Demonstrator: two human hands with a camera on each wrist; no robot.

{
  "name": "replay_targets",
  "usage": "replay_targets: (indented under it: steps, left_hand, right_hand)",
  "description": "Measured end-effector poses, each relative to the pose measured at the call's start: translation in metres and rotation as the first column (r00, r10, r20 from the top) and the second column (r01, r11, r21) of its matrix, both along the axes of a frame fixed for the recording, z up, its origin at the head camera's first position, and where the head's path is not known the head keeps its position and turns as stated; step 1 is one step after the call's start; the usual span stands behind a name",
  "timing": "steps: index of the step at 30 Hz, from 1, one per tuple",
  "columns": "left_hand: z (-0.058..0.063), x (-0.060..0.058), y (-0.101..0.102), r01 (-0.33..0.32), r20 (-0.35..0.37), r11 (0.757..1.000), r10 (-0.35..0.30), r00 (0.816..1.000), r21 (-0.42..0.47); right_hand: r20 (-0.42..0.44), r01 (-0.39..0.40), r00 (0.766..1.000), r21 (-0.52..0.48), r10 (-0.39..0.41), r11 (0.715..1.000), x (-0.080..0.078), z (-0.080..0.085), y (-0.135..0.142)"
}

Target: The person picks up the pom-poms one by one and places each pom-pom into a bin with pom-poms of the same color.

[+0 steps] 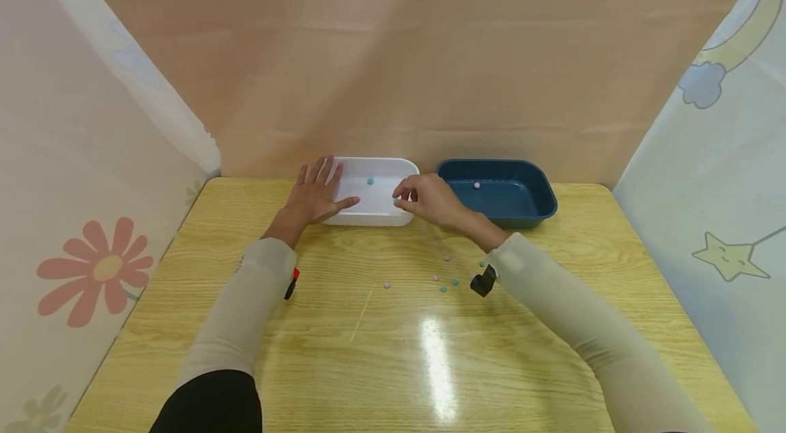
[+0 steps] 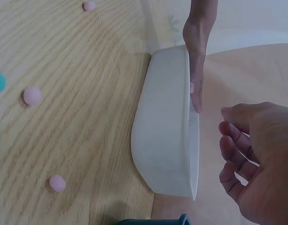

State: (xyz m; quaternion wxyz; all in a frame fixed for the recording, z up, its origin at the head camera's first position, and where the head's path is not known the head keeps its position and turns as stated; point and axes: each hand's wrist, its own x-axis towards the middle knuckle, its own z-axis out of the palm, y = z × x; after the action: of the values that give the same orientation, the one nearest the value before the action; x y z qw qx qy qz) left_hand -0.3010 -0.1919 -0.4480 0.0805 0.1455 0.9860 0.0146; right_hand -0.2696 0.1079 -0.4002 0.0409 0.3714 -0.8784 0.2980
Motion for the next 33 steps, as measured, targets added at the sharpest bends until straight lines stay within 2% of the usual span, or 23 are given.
replay_targets:
  steps: [16, 33]
  left_hand:
    - [0.006, 0.005, 0.000, 0.008, -0.019, 1.000, -0.008, 1.000, -0.005]
    - [0.007, 0.008, -0.003, 0.005, -0.023, 1.000, -0.005, 1.000, -0.004]
  right_hand:
    - [0.007, 0.086, 0.996, 0.077, -0.087, 0.993, -0.025, 0.007, -0.001]
    - [0.028, 0.108, 0.993, 0.082, -0.111, 0.991, -0.047, 0.002, -0.009]
